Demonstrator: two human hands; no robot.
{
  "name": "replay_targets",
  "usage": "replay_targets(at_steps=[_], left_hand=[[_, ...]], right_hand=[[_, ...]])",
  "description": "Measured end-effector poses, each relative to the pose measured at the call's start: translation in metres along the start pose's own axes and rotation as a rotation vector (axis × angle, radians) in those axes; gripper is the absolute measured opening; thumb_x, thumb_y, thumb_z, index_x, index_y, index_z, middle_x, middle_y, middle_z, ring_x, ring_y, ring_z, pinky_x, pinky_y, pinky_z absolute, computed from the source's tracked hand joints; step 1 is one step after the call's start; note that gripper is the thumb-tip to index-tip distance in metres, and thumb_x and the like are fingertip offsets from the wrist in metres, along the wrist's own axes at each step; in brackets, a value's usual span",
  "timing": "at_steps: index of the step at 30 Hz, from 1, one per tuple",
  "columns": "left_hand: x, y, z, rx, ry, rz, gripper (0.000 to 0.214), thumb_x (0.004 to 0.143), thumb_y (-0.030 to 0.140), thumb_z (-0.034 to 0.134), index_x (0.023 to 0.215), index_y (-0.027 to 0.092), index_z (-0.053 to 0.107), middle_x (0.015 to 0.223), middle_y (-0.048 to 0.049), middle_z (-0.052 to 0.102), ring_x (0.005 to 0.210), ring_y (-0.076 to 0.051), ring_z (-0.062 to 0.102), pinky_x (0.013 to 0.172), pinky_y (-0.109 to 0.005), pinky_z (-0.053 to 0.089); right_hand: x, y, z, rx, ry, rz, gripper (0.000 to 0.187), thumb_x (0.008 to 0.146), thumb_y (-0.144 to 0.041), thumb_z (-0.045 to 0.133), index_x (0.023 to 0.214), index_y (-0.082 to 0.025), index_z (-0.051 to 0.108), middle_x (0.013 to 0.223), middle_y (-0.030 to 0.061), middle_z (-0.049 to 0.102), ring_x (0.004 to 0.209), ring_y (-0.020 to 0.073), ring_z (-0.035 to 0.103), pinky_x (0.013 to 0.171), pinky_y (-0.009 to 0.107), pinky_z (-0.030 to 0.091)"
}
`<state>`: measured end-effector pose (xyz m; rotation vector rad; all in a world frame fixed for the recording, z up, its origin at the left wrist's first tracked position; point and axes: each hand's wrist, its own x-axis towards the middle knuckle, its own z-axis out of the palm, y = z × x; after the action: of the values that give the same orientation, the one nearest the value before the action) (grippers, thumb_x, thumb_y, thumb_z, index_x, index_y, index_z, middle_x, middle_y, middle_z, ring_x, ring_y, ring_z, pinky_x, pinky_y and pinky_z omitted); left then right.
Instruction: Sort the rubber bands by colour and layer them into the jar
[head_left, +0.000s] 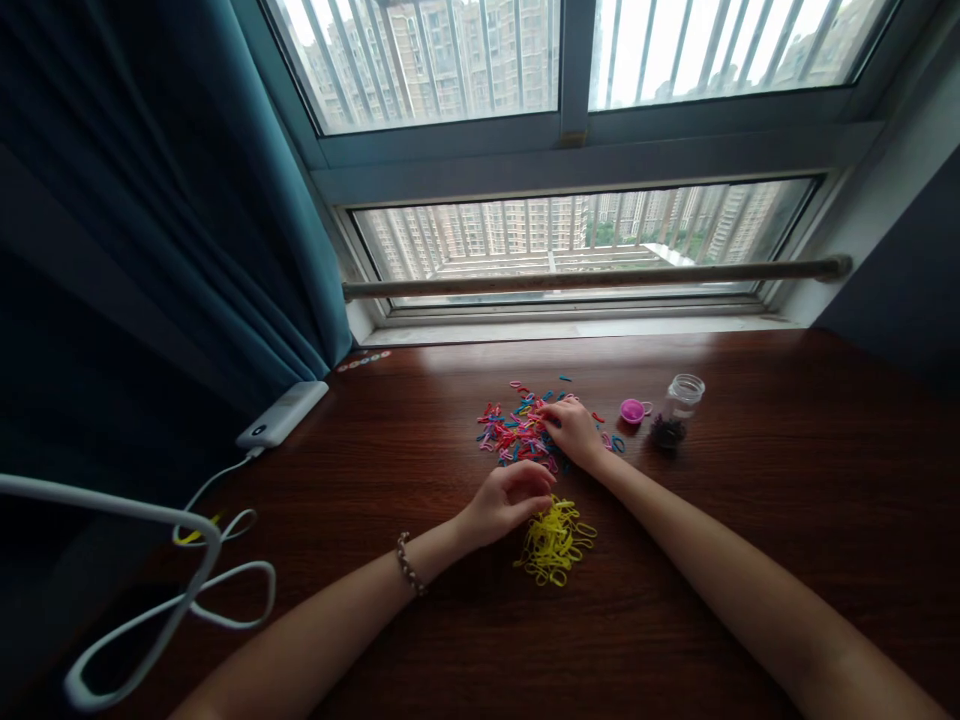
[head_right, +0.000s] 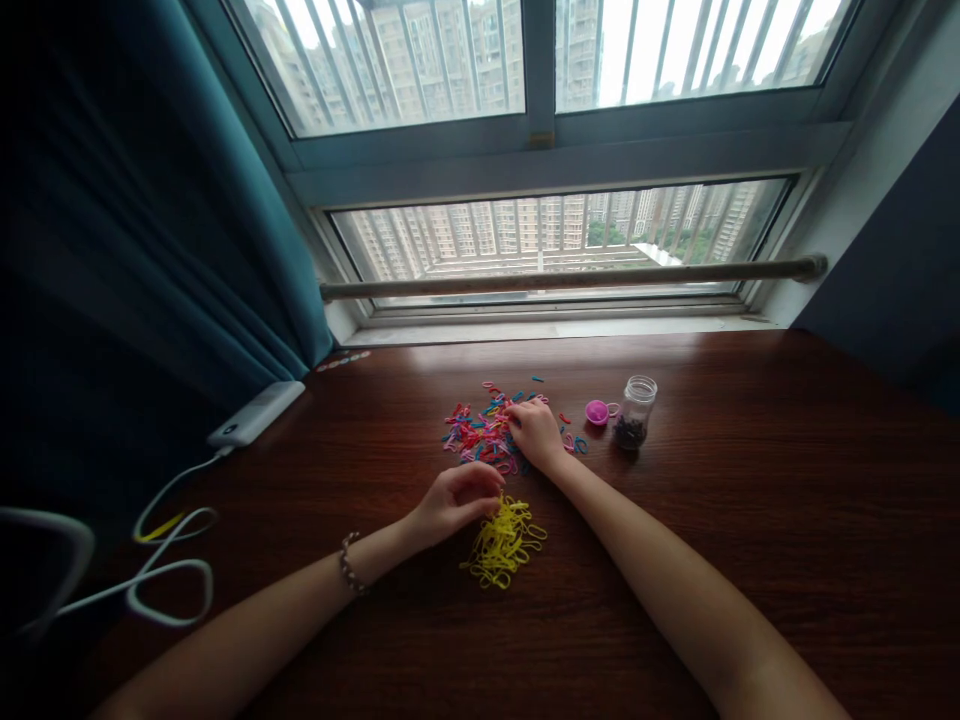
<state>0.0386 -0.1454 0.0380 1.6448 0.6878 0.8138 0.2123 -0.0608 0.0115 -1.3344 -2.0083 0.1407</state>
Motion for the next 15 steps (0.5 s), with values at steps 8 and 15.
replay_targets(at_steps=[8,15], left_hand=[[-0.0020,0.0067,0.0008,0.227,-0.157,0.130,0.028,0.072,0.026,0.063,0.096,0.012,0.056,0.084,-0.0062,0.056,0.074,-0.012,0.054,0.068,-0.025,0.047],[-0.0021,0.0081,0.0006,0.430,-0.282,0.320,0.016,0.078,0.026,0.056,0.085,0.012,0.061,0.079,-0.0084,0.060,0.072,-0.013,0.055,0.068,-0.024,0.045]], right_hand=[[-0.0008,-0.0015,-0.0008,0.020,0.044,0.016,0.019,0.075,-0.014,0.055,0.091,-0.018,0.065,0.085,0.0066,0.064,0.085,0.0200,0.053,0.081,0.032,0.038],[-0.0003,-0.0025,-0.0010,0.016,0.067,0.040,0.019,0.070,-0.009,0.051,0.082,-0.018,0.065,0.081,0.0059,0.062,0.083,0.0199,0.051,0.080,0.032,0.039]])
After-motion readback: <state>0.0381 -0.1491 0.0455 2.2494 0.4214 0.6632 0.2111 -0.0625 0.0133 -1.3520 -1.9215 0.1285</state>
